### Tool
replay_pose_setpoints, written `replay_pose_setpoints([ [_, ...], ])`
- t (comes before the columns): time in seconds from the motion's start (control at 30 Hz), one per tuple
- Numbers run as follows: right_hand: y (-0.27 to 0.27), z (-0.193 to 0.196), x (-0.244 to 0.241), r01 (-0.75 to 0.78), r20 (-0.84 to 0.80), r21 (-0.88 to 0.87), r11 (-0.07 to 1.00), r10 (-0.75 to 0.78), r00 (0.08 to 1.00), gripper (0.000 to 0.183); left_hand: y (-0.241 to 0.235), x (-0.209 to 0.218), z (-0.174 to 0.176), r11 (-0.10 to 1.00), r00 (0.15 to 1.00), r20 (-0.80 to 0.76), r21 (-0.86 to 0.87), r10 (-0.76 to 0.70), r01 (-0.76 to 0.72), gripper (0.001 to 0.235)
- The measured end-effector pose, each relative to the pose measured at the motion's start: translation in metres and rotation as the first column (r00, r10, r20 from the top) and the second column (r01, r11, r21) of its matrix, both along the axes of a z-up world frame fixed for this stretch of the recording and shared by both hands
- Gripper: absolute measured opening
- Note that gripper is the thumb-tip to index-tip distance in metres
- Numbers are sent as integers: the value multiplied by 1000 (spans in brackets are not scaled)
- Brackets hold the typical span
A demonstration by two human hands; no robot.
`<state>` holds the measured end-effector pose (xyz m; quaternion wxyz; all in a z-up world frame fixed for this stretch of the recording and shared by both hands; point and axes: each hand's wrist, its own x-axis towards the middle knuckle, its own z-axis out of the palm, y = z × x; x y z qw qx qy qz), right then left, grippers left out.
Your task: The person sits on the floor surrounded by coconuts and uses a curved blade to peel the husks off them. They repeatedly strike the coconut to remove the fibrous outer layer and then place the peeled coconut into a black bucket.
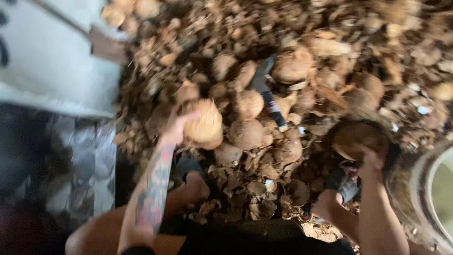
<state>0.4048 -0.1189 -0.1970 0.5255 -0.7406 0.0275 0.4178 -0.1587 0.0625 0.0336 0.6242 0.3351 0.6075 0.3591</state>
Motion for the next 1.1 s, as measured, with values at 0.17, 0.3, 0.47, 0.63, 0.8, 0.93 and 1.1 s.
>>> replay_pose_setpoints([
  [0.17,-18,24,-2,110,-226,243,964,-54,973,26,39,-14,9,981,882,-446,37,-154,190,82],
  [0.3,17,102,-19,52,-168,571,820,54,984,40,47,-18,-32,959,779,-603,81,-169,271,76],
  [0.47,79,236,-94,-554,347,658,511,448,824,89,42,-11,-66,929,711,-699,212,-72,302,78],
  [0.63,109,278,-201,-912,872,316,263,297,388,82,32,-11,-72,849,759,-648,431,56,305,44],
  [0.8,149,266,-318,-895,892,-412,170,276,-358,86,-1,-5,-18,856,846,-533,428,-19,289,50],
  [0.93,136,250,-362,-616,455,-778,-124,564,-689,105,-4,-26,-32,969,869,-458,58,-188,240,85],
  [1.1,112,255,-359,-750,482,-658,-65,729,-486,104,-24,0,-31,945,928,-362,263,-87,192,79],
])
